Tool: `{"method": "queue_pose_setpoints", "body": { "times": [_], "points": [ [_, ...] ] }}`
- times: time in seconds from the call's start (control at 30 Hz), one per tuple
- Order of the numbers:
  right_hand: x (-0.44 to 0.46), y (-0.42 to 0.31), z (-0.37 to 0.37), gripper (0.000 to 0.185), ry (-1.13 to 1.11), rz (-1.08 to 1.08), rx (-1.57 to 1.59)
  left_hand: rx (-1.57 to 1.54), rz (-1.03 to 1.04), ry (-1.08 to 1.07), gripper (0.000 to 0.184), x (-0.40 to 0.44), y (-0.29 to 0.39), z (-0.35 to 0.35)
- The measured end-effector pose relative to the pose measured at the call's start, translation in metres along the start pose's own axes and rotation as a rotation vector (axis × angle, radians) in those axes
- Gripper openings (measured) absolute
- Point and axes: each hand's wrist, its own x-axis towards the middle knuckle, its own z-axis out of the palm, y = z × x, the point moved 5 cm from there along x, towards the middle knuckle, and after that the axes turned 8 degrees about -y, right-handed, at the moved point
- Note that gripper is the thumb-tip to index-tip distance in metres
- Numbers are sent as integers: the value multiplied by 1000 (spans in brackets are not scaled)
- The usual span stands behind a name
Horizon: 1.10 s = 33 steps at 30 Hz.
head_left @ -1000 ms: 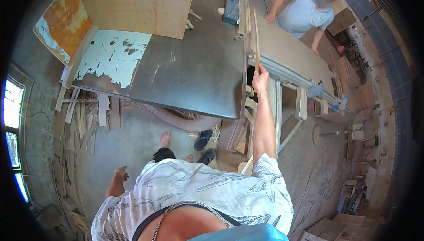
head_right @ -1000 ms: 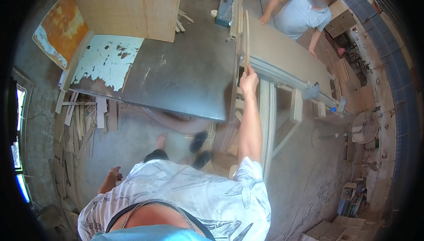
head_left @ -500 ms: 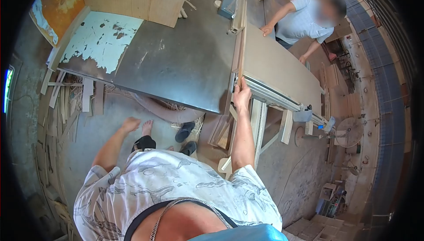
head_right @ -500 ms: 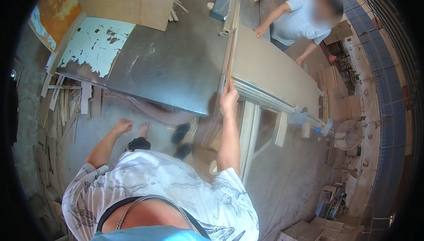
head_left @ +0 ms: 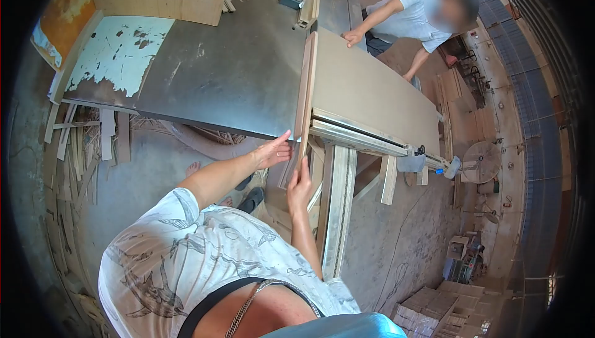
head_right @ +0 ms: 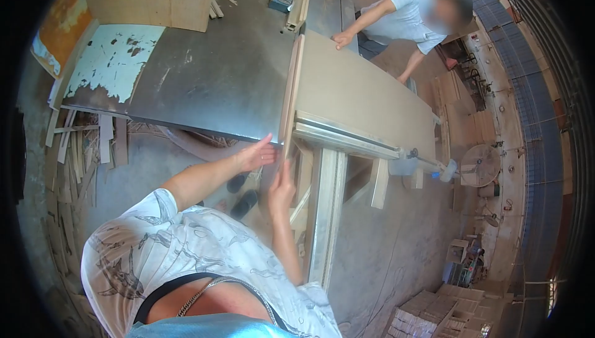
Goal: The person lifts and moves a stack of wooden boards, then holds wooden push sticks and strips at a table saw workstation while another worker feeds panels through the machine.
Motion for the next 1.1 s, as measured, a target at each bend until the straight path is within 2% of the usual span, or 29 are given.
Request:
{"method": "queue_pose_setpoints", "body": {
  "times": [0.03, 0.07, 0.17, 0.2, 0.33, 0.43, 0.5, 0.6, 0.67, 0.73, 0.77, 0.83, 0.97, 1.1],
  "points": [
    [-23, -1, -4, 49, -16, 33, 28, -30, 1, -16, 115, 7, -7, 4],
    [-44, -2, -8, 48, -29, 68, 57, -3, 12, -64, 99, -1, -8, 21],
    [-94, -5, -23, 47, -8, 83, 111, 31, 1, -59, 83, -19, -26, 41],
    [-102, -8, -32, 46, -9, 97, 128, 20, 7, -28, 71, -36, -27, 55],
    [-92, -8, -54, 48, 59, 0, 186, 378, 143, 181, 54, -54, -39, 51],
    [-58, -15, -61, 49, 88, -74, 175, 512, 114, 184, 53, -84, -20, 52],
    [-38, -24, -51, 49, 190, -182, 285, 523, 82, 164, 54, -117, 5, 52],
    [-24, -3, -16, 54, 132, -126, 436, 551, 49, 156, 51, -196, 41, 41],
    [-27, -16, 8, 55, 102, -123, 577, 551, 83, 175, 51, -255, 64, 15],
    [-41, -58, 17, 55, 80, -77, 717, 552, 114, 202, 48, -319, 85, -12],
    [-48, -59, 27, 55, 56, -66, 669, 537, 153, 240, 47, -353, 97, -26],
    [-51, -69, 54, 56, 60, -60, 773, 508, 215, 308, 45, -421, 125, -60],
    [-44, -97, 106, 57, 123, -96, 678, 514, 326, 465, 43, -549, 193, -130],
    [-42, -162, 142, 58, 98, -3, 777, 515, 424, 585, 39, -648, 256, -217]
  ]
}}
